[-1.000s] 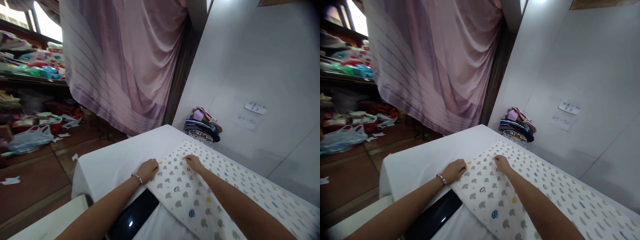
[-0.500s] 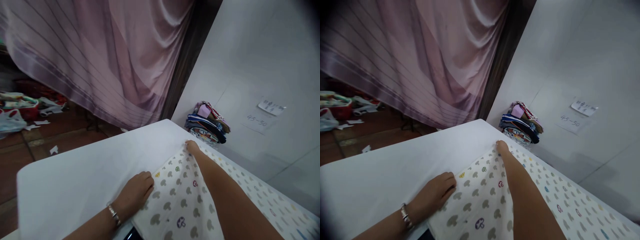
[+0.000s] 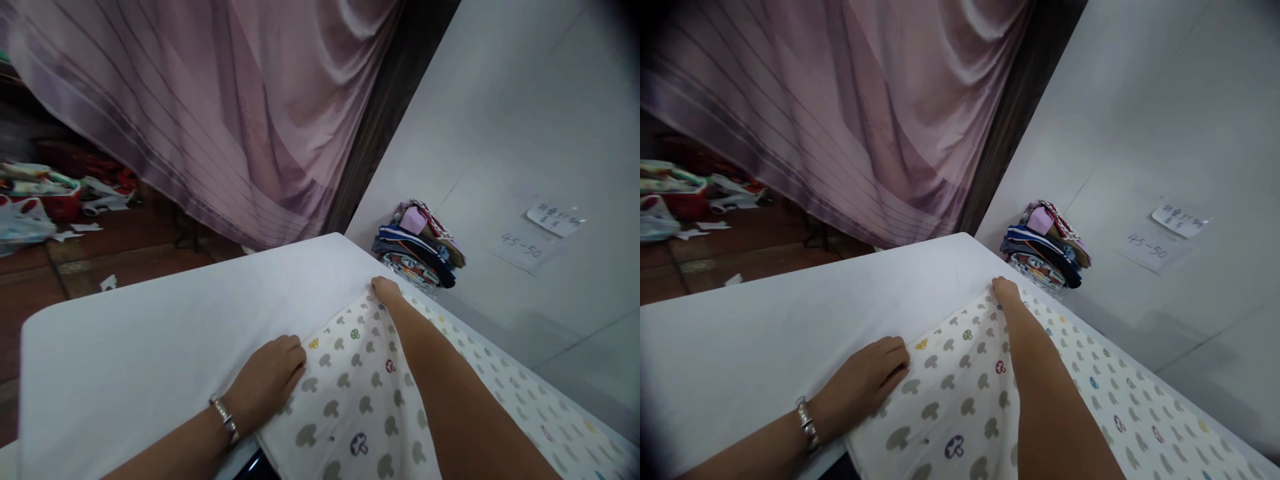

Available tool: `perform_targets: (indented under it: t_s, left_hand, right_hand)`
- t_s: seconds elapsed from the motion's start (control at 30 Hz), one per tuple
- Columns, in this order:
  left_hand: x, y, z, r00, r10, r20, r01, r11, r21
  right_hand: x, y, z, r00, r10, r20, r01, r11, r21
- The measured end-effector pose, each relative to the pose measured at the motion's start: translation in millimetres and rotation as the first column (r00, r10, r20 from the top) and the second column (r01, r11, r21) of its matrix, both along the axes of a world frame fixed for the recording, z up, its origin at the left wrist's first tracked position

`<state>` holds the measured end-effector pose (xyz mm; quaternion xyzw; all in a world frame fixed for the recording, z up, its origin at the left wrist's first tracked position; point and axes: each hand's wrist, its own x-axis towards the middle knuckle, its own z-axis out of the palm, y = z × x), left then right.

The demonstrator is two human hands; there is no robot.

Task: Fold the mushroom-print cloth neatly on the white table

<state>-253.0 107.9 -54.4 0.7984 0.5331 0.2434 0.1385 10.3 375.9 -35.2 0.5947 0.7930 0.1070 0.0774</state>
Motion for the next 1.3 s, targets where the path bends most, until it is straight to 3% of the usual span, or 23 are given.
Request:
perform_targets:
  t_s: [0.43,0.63,1.3]
  left_hand:
    - [0,-1,0.7,1.000,0.003,-0.024,-0.004,0.999,-0.034]
    - [1,-1,1.2,1.000,0.011,-0.007,-0.012,0.999,-0.042]
    - [0,0,-1.3,1.000,0.003,0.006,-0.002,1.000,-0.019]
  right_hand:
    - [-8,6,-13.7,0.968,-0.159,-0.192,0.172,0.984,0.050]
    - [8,3,-15.7,0.933,-0.220,-0.284,0.238,0.971,0.029]
    - [9,9,-28.0,0.910,-0.274,-0.312,0.239,0.960,-0.148]
